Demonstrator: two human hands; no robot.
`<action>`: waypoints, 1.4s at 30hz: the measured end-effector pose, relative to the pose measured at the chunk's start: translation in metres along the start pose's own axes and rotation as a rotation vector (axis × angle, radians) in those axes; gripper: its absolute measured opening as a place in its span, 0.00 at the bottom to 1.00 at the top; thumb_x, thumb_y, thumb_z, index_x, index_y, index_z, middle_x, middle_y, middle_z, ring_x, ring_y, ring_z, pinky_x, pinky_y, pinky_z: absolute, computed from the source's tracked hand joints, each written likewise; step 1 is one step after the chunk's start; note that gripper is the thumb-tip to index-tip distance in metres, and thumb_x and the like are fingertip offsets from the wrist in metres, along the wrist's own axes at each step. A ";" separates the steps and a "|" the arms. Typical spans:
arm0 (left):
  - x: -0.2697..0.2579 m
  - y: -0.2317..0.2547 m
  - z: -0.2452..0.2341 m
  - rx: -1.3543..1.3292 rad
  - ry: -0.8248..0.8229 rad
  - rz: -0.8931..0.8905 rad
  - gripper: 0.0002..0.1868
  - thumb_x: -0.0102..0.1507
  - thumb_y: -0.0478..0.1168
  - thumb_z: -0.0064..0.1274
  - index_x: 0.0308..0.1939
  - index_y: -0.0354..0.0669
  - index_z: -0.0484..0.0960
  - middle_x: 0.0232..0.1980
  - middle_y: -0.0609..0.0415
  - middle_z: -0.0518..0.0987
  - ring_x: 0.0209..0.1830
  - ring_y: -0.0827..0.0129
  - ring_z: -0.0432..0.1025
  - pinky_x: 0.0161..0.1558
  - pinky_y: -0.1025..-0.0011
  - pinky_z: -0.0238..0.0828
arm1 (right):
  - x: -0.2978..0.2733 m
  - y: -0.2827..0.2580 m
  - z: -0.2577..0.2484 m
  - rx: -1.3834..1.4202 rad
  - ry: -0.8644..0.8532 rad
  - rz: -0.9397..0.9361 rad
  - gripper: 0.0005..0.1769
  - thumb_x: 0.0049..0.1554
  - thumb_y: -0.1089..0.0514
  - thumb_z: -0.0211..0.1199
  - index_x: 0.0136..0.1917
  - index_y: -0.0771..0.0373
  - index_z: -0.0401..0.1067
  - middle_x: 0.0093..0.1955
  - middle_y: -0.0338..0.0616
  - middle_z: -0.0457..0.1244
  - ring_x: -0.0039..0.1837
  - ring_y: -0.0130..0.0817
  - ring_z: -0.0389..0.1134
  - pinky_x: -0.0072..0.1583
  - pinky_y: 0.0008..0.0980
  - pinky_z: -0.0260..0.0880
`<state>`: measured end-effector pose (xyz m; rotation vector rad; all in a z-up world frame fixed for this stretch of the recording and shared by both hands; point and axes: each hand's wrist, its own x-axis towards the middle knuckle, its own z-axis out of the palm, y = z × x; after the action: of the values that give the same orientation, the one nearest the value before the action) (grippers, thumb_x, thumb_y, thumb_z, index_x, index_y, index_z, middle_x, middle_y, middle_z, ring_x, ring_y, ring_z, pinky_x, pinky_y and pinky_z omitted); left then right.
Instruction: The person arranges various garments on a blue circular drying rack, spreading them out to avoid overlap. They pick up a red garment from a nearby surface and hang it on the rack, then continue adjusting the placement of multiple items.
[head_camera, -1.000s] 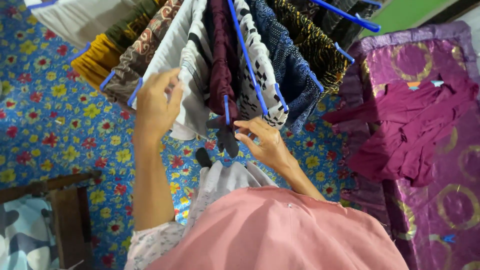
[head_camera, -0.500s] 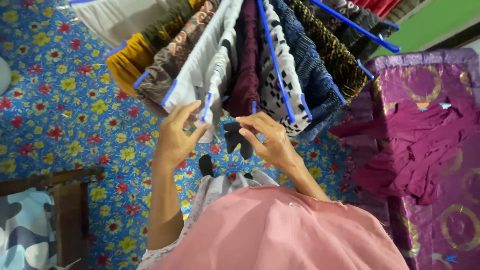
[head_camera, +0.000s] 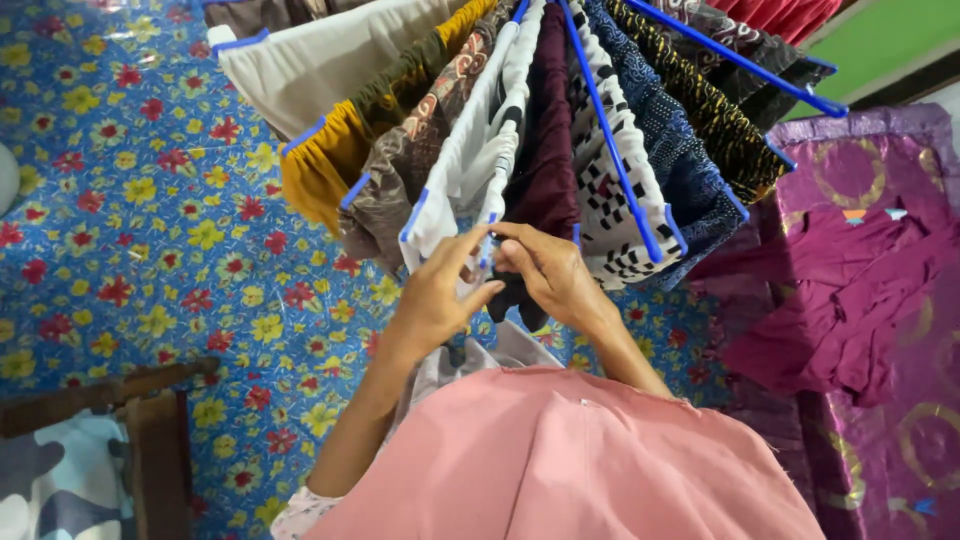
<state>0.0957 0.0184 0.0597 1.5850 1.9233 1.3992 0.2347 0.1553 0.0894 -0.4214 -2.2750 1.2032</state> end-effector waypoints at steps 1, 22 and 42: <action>0.002 0.003 0.004 0.020 0.010 0.019 0.34 0.60 0.44 0.66 0.69 0.40 0.72 0.47 0.43 0.79 0.35 0.53 0.80 0.32 0.59 0.79 | 0.000 -0.003 0.001 0.016 -0.025 0.063 0.15 0.67 0.60 0.53 0.63 0.64 0.75 0.40 0.52 0.70 0.44 0.46 0.76 0.47 0.43 0.78; 0.004 -0.002 0.001 0.005 -0.061 0.141 0.28 0.60 0.33 0.61 0.63 0.36 0.72 0.44 0.47 0.81 0.30 0.60 0.75 0.33 0.66 0.74 | 0.113 0.052 -0.041 -0.615 0.035 -0.082 0.16 0.62 0.68 0.61 0.64 0.72 0.71 0.69 0.54 0.58 0.52 0.48 0.71 0.54 0.42 0.74; 0.003 0.007 -0.077 0.039 0.022 0.201 0.25 0.61 0.31 0.64 0.61 0.35 0.77 0.47 0.50 0.79 0.26 0.75 0.69 0.25 0.78 0.70 | 0.156 0.084 -0.032 -0.896 -0.101 -0.170 0.11 0.57 0.65 0.67 0.54 0.63 0.81 0.60 0.51 0.68 0.47 0.40 0.73 0.46 0.33 0.78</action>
<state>0.0434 -0.0167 0.1041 1.8322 1.8567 1.4695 0.1293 0.3011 0.0818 -0.4645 -2.7714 0.0599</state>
